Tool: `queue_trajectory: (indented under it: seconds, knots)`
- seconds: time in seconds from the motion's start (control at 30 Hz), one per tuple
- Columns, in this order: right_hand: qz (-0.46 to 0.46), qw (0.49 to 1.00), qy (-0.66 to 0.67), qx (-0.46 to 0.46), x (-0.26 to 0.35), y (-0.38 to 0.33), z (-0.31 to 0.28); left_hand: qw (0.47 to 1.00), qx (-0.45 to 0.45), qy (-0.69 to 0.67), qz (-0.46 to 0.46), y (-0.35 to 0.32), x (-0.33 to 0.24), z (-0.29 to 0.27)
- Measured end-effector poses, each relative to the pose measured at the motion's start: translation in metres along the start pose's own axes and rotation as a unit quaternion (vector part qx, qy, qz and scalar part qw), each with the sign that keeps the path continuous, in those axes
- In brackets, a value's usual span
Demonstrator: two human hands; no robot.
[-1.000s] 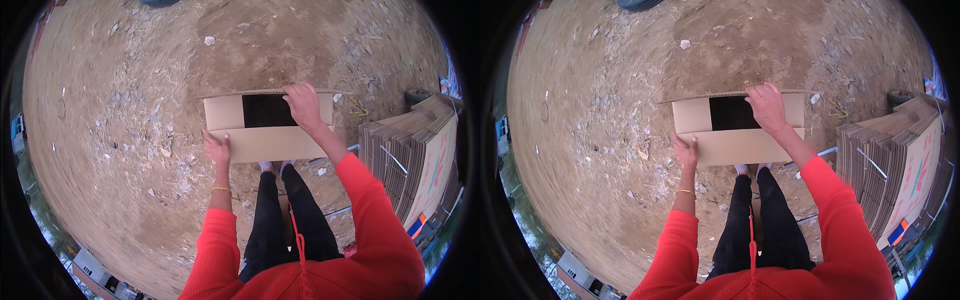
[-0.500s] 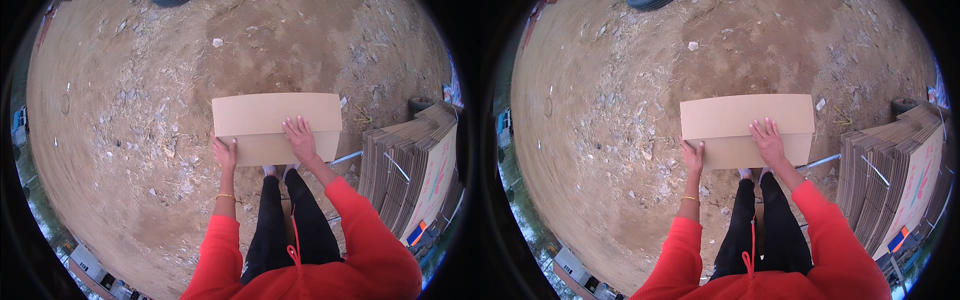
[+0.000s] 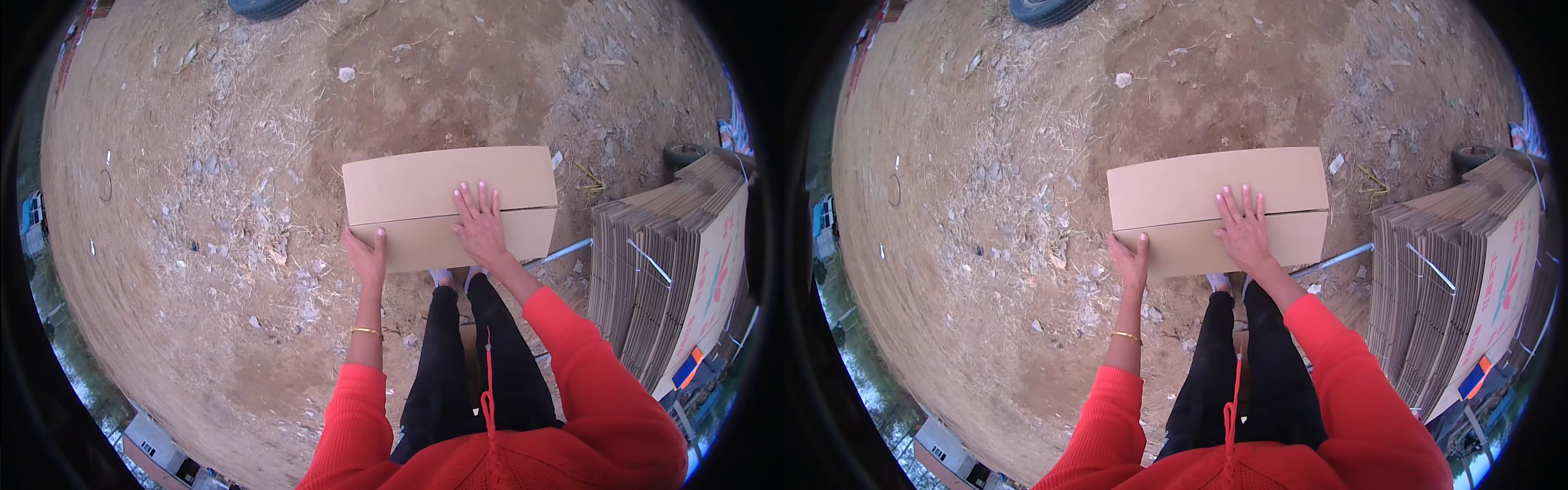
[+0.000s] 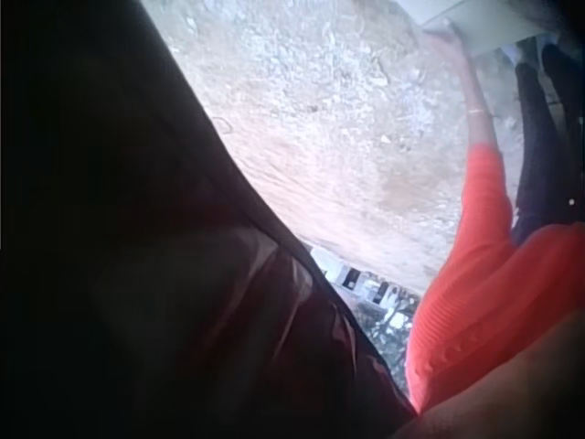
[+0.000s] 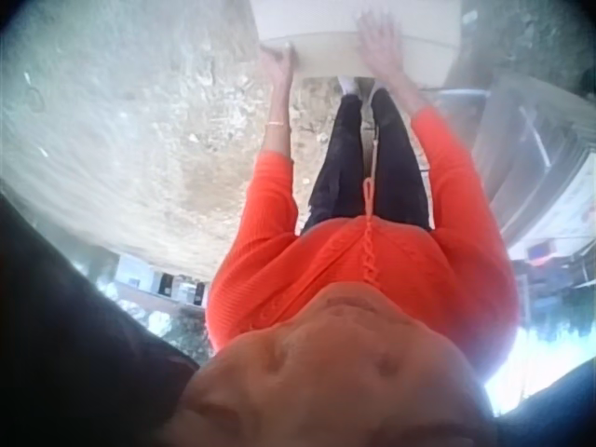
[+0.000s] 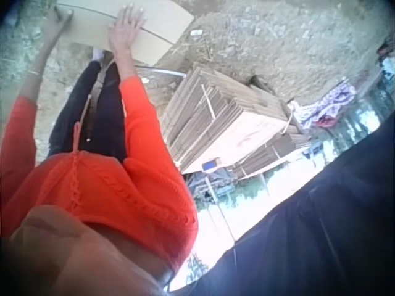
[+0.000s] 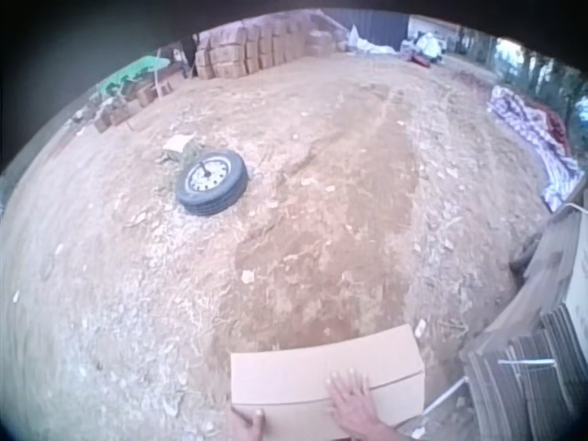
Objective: The person assembles flat cardboard sheets into boxes by folding the flaps and sealing them with a handheld tape dispenser. The person repeats this process for multiple boxes, stacking the finished boxes nearby.
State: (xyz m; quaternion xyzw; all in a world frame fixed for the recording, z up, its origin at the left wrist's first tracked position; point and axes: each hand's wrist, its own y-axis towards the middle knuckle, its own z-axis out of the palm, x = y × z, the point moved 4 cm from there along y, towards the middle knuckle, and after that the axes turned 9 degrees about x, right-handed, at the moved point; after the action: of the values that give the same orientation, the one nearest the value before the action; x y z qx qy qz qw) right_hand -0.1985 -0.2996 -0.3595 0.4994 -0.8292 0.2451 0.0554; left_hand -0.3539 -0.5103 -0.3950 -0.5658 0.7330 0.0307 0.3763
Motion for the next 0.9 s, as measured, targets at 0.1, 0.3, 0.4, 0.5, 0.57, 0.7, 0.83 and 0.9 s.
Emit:
queue_trajectory:
  seconds: [0.1,0.3,0.4,0.5,0.57,0.7,0.83,0.9]
  knots:
    - [0.004,1.000,0.009,0.017,0.002,0.005,0.002,0.999,0.039,-0.010,-0.007,0.007,0.003,0.000]
    - [0.024,0.999,-0.014,0.041,-0.004,0.008,0.005,0.997,0.070,0.024,-0.005,0.020,-0.005,0.010]
    - [0.018,0.998,-0.019,0.049,0.003,0.011,0.013,0.996,0.001,0.092,0.004,0.016,-0.004,0.007]
    - [0.014,0.999,-0.005,0.050,0.001,0.011,0.013,0.983,-0.042,0.164,0.073,0.006,-0.039,0.020]
    - [0.011,0.999,0.000,0.052,-0.002,0.011,0.016,0.963,-0.015,0.261,0.059,0.007,-0.047,0.034]
    - [0.004,0.999,0.014,0.041,-0.006,0.015,0.020,0.954,-0.017,0.290,0.067,0.014,-0.042,0.046]
    - [0.006,0.998,0.051,0.036,-0.018,0.010,0.001,0.958,-0.022,0.280,0.062,0.015,-0.037,0.046]
    - [0.062,0.997,0.051,-0.008,-0.045,0.000,-0.022,0.956,-0.029,0.286,0.062,0.015,-0.033,0.041]
